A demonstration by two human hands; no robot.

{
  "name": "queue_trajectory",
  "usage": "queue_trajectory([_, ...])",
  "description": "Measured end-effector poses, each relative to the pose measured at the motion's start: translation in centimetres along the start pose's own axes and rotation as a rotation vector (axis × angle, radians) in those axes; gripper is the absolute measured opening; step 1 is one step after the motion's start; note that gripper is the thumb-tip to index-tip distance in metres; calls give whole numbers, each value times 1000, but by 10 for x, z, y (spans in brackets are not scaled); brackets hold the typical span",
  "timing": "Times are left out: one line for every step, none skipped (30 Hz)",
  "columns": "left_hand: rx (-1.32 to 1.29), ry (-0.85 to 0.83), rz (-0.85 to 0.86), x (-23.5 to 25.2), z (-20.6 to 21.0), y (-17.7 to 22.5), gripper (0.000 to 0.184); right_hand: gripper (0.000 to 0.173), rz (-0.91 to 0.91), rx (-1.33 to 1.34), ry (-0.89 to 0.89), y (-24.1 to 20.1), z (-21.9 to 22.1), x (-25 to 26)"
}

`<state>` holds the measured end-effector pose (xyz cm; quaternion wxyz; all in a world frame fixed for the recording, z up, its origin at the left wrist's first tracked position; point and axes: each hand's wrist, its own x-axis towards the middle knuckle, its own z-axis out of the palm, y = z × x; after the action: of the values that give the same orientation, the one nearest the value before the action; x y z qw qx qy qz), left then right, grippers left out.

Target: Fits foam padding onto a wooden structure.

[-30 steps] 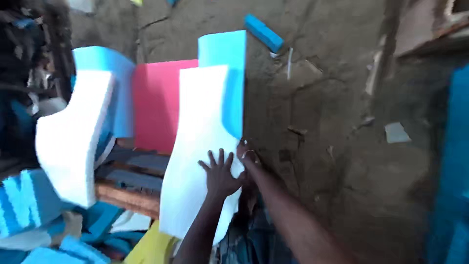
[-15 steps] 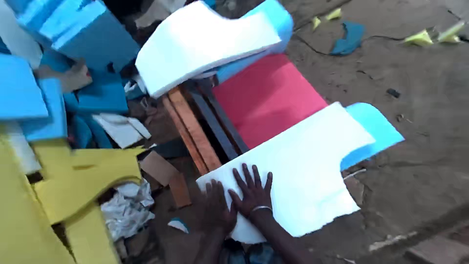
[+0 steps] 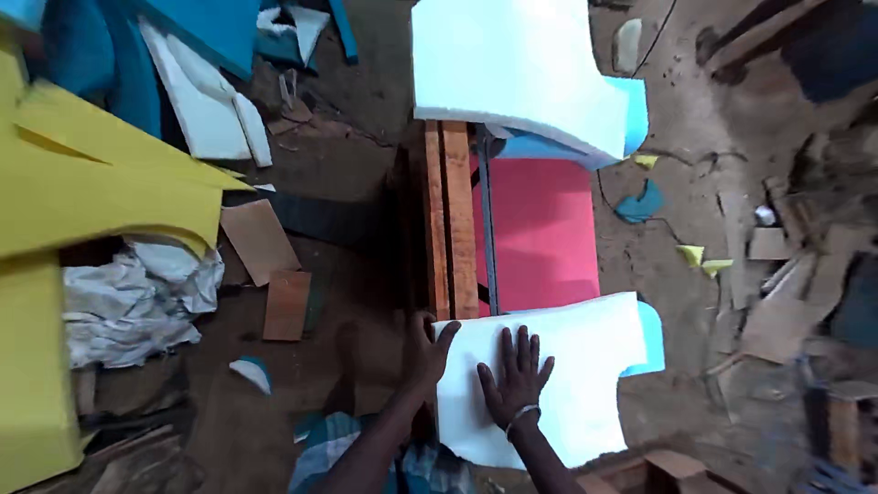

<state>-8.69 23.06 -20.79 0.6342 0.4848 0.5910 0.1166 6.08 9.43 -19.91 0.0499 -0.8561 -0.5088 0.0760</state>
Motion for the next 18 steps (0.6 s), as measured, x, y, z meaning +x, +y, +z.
queue_trajectory([7, 20, 51, -2, 3, -4, 51, 93, 0, -15, -18, -11, 1, 4])
queue_trajectory([5, 61, 110, -4, 5, -10, 44, 97, -12, -39, -30, -24, 4, 9])
queue_trajectory([-9, 108, 155, -4, 9, -16, 38, 101, -36, -69, -45, -33, 10, 15])
queue_trajectory([-19, 166, 176, 0, 14, -21, 33, 102, -64, -101, -54, -37, 17, 23])
queue_trajectory([-22, 209, 170, 4, 20, -25, 33, 100, -89, -116, -76, -36, 25, 29])
queue_trajectory([-3, 233, 163, 4, 24, -28, 34, 97, -96, -117, -110, -34, 28, 32])
queue_trajectory([30, 222, 164, -1, 24, -30, 37, 95, -86, -111, -143, -35, 24, 30])
queue_trajectory([60, 164, 159, -10, 16, -27, 39, 95, -62, -94, -196, -38, 13, 25])
queue_trajectory([87, 95, 152, -18, 5, -22, 42, 96, -39, -68, -251, -41, -1, 19])
queue_trajectory([109, 37, 153, -23, -7, -16, 45, 95, -48, -45, -257, -40, -12, 11])
queue_trajectory([123, 7, 169, -23, -16, -14, 49, 93, -76, -41, -226, -35, -19, 1])
queue_trajectory([140, 8, 188, -20, -19, -16, 54, 91, -97, -43, -172, -25, -16, -11])
queue_trajectory([166, 20, 201, -19, -15, -22, 59, 90, -102, -58, -128, -12, -5, -18])
queue_trajectory([210, 45, 191, -21, -4, -29, 67, 88, -120, -63, -72, 0, 7, -17])
queue_trajectory([275, 67, 141, -33, 9, -37, 76, 88, -134, -56, -63, 6, 15, -15])
queue_trajectory([349, 73, 71, -55, 19, -42, 83, 89, -131, -32, -95, 5, 17, -20])
queue_trajectory([392, 112, 66, -72, 28, -47, 85, 90, -115, 3, -129, 1, 14, -29])
queue_trajectory([415, 143, 90, -79, 33, -47, 85, 90, -95, 36, -140, -2, 8, -32])
